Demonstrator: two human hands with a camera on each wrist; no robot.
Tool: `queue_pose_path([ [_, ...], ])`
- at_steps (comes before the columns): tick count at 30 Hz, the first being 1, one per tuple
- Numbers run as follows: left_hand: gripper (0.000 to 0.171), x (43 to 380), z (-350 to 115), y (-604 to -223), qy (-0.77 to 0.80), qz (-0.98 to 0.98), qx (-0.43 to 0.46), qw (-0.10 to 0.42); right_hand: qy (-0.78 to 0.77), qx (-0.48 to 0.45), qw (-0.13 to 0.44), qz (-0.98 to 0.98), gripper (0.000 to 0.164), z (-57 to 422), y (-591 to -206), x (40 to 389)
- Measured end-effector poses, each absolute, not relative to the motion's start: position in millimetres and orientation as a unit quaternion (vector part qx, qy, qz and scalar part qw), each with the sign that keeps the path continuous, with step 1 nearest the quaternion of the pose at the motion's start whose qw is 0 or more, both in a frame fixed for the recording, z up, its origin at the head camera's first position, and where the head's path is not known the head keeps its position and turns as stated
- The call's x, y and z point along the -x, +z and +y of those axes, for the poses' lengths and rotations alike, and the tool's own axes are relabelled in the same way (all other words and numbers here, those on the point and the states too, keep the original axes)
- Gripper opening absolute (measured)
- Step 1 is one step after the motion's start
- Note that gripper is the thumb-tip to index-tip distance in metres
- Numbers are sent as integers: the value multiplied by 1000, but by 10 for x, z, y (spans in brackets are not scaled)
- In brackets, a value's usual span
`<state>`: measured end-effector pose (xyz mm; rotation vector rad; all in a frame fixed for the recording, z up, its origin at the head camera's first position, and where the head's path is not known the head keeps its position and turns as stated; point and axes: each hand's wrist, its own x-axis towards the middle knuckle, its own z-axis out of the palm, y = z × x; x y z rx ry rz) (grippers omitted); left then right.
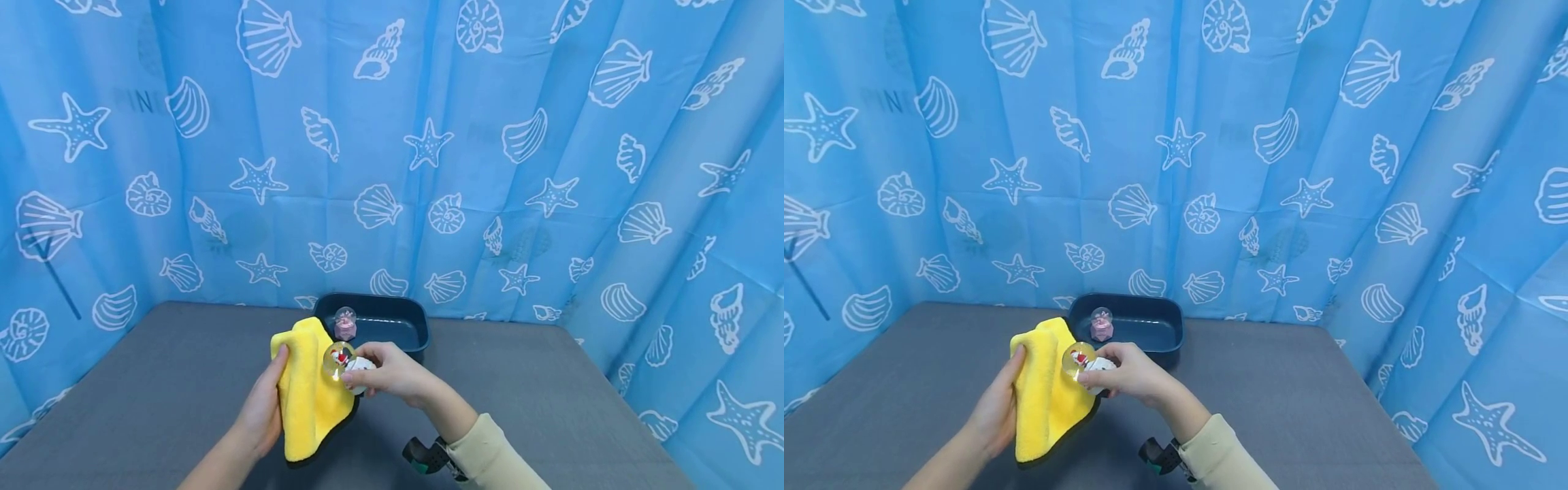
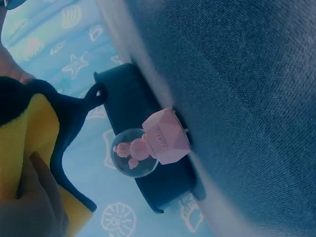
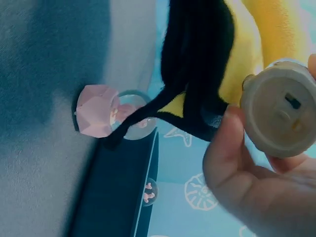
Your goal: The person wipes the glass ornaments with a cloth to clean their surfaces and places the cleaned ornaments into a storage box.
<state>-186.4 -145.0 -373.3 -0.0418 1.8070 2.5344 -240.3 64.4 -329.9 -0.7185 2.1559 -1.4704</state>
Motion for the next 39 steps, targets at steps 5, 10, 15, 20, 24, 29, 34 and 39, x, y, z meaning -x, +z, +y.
queue_pose_path([
  [5, 62, 1857, -1419, -3738, 806, 591, 17, 13, -522, 261, 196, 788, 30, 633, -3302, 2386],
  [10, 62, 1845, -1379, -3703, 784, 620, 9, 10, -530, 277, 185, 780, 34, 627, -3294, 2371],
  [15, 61, 1826, -1319, -3666, 755, 656, -9, 8, -522, 293, 158, 785, 37, 615, -3322, 2373],
  [20, 68, 1843, -1221, -3687, 728, 686, 4, -5, -478, 342, 105, 802, 38, 577, -3385, 2365],
  [24, 75, 1870, -1127, -3723, 726, 686, 38, -31, -445, 369, 73, 813, 41, 537, -3437, 2350],
  [29, 68, 1879, -1031, -3730, 750, 652, 80, -83, -450, 368, 94, 808, 44, 510, -3476, 2359],
  [34, 59, 1900, -1042, -3704, 753, 642, 108, -100, -508, 342, 150, 776, 44, 544, -3454, 2365],
  [39, 54, 1934, -1096, -3672, 761, 627, 138, -98, -518, 344, 152, 768, 42, 583, -3426, 2354],
])
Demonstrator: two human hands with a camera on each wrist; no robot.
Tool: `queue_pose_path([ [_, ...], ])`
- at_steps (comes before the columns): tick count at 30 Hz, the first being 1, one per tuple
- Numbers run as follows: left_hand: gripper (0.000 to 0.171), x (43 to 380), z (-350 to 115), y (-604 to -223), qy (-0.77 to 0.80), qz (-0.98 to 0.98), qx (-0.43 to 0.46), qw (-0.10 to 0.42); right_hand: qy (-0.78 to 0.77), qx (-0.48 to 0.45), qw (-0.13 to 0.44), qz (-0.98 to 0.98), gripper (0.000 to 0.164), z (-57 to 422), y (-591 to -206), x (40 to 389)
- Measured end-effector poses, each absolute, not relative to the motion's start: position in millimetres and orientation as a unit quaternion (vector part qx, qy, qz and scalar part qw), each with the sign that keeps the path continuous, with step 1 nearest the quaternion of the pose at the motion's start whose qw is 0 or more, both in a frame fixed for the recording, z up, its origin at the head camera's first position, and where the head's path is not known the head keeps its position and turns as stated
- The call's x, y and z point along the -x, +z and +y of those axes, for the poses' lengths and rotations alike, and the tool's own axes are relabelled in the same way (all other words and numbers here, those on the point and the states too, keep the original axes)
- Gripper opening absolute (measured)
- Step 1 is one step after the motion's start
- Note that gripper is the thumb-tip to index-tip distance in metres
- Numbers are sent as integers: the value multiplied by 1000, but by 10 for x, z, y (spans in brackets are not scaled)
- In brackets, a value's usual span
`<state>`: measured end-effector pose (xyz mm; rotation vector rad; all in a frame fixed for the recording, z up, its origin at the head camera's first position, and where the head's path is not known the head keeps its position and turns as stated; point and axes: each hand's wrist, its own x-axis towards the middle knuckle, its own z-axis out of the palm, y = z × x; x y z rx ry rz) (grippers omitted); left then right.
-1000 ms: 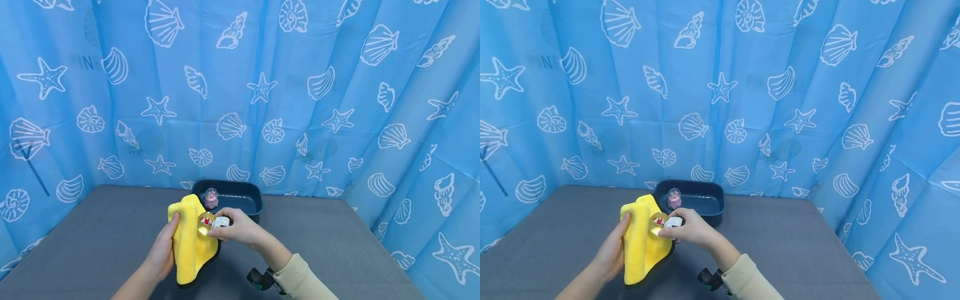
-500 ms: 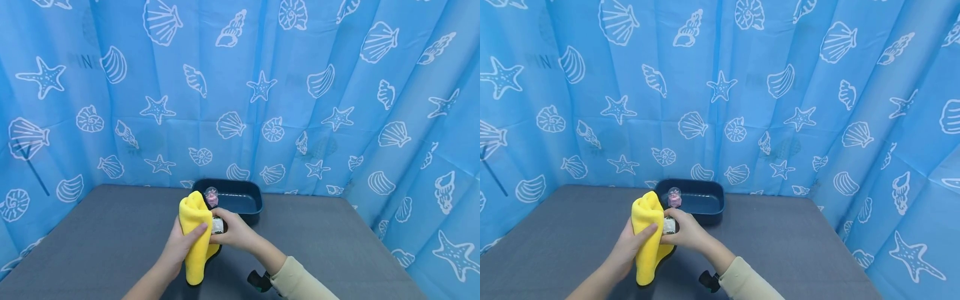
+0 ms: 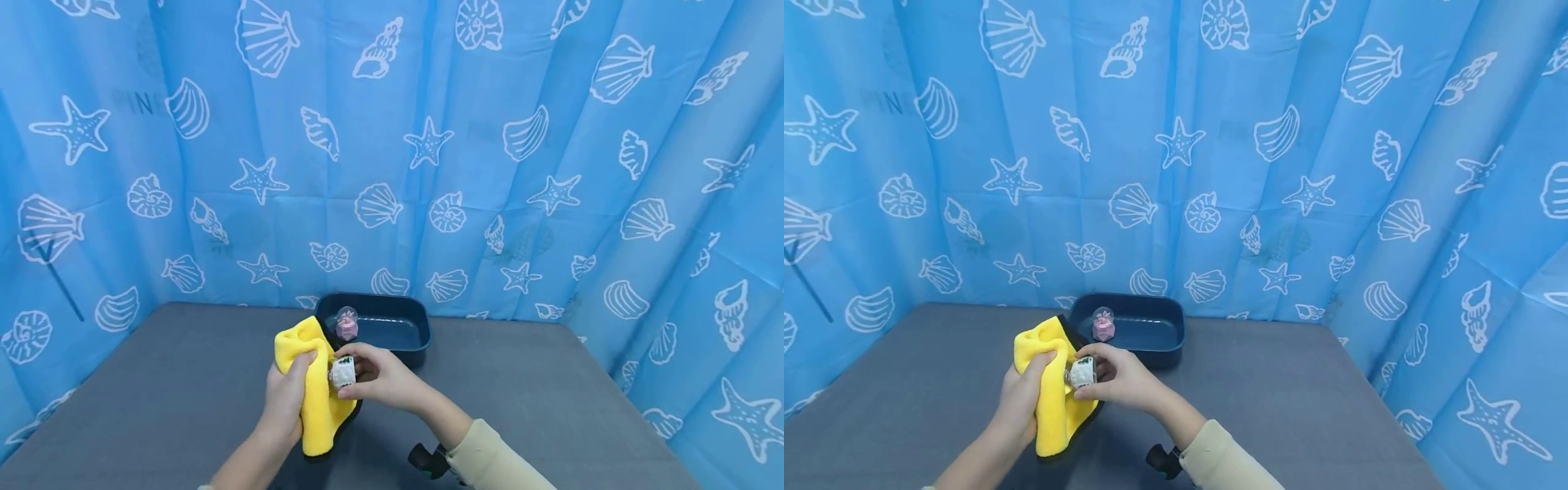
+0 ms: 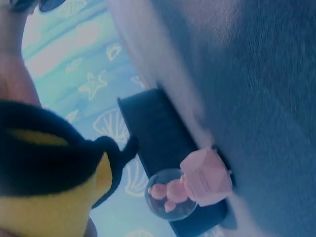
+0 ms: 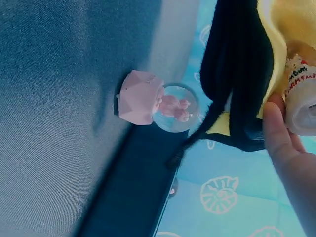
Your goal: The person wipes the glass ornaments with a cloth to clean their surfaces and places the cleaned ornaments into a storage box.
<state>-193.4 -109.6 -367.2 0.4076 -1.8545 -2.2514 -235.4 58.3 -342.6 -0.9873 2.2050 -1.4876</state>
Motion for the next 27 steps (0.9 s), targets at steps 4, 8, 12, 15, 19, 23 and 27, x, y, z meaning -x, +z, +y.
queue_pose_path([
  [4, 54, 1933, -1144, -3643, -772, -613, -138, 96, -530, 356, 142, 756, 42, 623, -3431, 2342],
  [8, 58, 1932, -1206, -3604, -781, -607, -125, 77, -534, 364, 111, 755, 42, 664, -3441, 2347],
  [12, 63, 1931, -1241, -3595, -783, -613, -96, 40, -511, 378, 47, 771, 43, 689, -3461, 2366],
  [15, 62, 1924, -1227, -3614, -777, -626, -63, 7, -492, 399, 3, 774, 44, 696, -3488, 2382],
  [19, 63, 1918, -1189, -3662, -772, -635, -40, -8, -471, 443, -46, 761, 46, 678, -3563, 2396],
  [23, 60, 1900, -1145, -3698, -775, -628, -65, 19, -450, 495, -88, 738, 49, 647, -3659, 2389],
  [27, 52, 1889, -1130, -3700, -774, -621, -110, 53, -435, 521, -95, 729, 48, 612, -3689, 2369],
])
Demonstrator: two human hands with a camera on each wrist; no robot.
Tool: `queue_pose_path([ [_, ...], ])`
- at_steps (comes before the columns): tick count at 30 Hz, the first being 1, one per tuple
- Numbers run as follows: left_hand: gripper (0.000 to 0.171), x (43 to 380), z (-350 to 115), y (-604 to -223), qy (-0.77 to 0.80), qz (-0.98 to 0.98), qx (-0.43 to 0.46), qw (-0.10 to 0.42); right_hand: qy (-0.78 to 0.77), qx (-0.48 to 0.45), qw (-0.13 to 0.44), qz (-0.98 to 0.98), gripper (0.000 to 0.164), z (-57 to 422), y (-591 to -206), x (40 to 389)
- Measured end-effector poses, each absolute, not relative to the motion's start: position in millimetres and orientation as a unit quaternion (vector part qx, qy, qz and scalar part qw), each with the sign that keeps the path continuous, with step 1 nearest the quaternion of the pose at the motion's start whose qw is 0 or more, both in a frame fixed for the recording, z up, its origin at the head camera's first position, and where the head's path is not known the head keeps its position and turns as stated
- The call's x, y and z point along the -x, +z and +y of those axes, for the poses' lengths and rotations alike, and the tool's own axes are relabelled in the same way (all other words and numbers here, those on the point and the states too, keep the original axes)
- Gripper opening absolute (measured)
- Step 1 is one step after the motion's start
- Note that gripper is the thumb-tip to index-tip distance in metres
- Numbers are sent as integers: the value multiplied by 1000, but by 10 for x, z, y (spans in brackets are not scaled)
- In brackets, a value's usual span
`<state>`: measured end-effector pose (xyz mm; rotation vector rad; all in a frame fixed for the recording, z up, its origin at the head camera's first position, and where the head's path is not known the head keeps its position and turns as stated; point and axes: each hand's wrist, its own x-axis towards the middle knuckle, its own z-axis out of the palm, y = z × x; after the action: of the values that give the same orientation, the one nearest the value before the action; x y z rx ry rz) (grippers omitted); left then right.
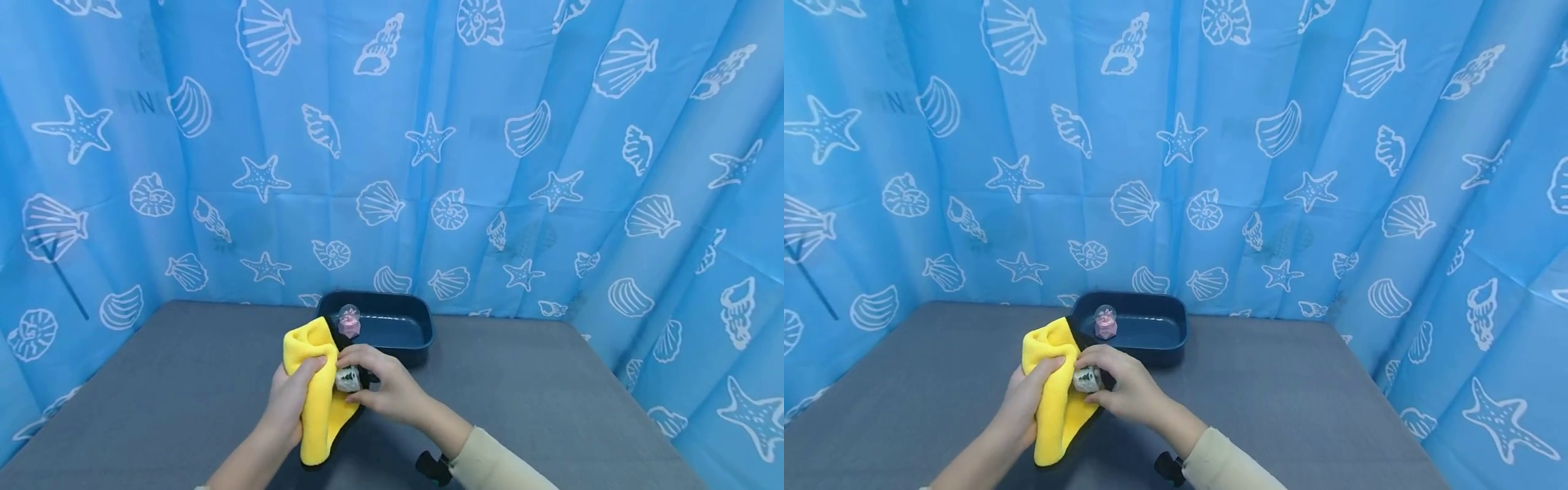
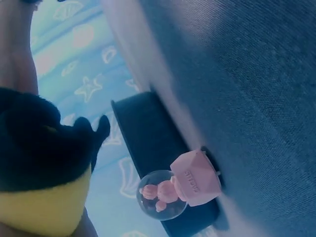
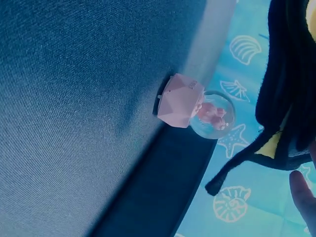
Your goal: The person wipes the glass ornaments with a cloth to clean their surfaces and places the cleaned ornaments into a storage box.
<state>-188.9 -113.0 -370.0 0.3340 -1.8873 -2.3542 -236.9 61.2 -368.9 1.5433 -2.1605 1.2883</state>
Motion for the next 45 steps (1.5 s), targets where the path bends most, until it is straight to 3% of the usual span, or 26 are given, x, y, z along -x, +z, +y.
queue_pose_path([
  [7, 53, 1921, -1141, -3723, -792, -587, -144, 80, 421, -520, 100, -736, 46, 602, -3695, 2362],
  [12, 61, 1945, -1168, -3758, -812, -558, -154, 69, 453, -515, 81, -723, 45, 622, -3728, 2372],
  [17, 55, 1952, -1265, -3750, -857, -492, -141, 63, 525, -410, 6, -746, 43, 680, -3689, 2325],
  [23, 48, 1902, -1293, -3720, -865, -494, -67, 61, 631, -267, -101, -721, 43, 689, -3592, 2301],
  [29, 56, 1857, -1159, -3765, -807, -584, 14, 85, 675, -222, -164, -684, 47, 617, -3504, 2246],
  [32, 51, 1862, -1091, -3791, -796, -594, 35, 115, 683, -213, -188, -672, 48, 578, -3471, 2204],
  [38, 35, 1837, -1011, -3811, -811, -559, -10, 171, 702, -203, -232, -642, 45, 533, -3433, 2152],
  [45, 44, 1886, -1082, -3725, -813, -552, -95, 159, 731, -210, -292, -580, 35, 611, -3464, 2177],
])
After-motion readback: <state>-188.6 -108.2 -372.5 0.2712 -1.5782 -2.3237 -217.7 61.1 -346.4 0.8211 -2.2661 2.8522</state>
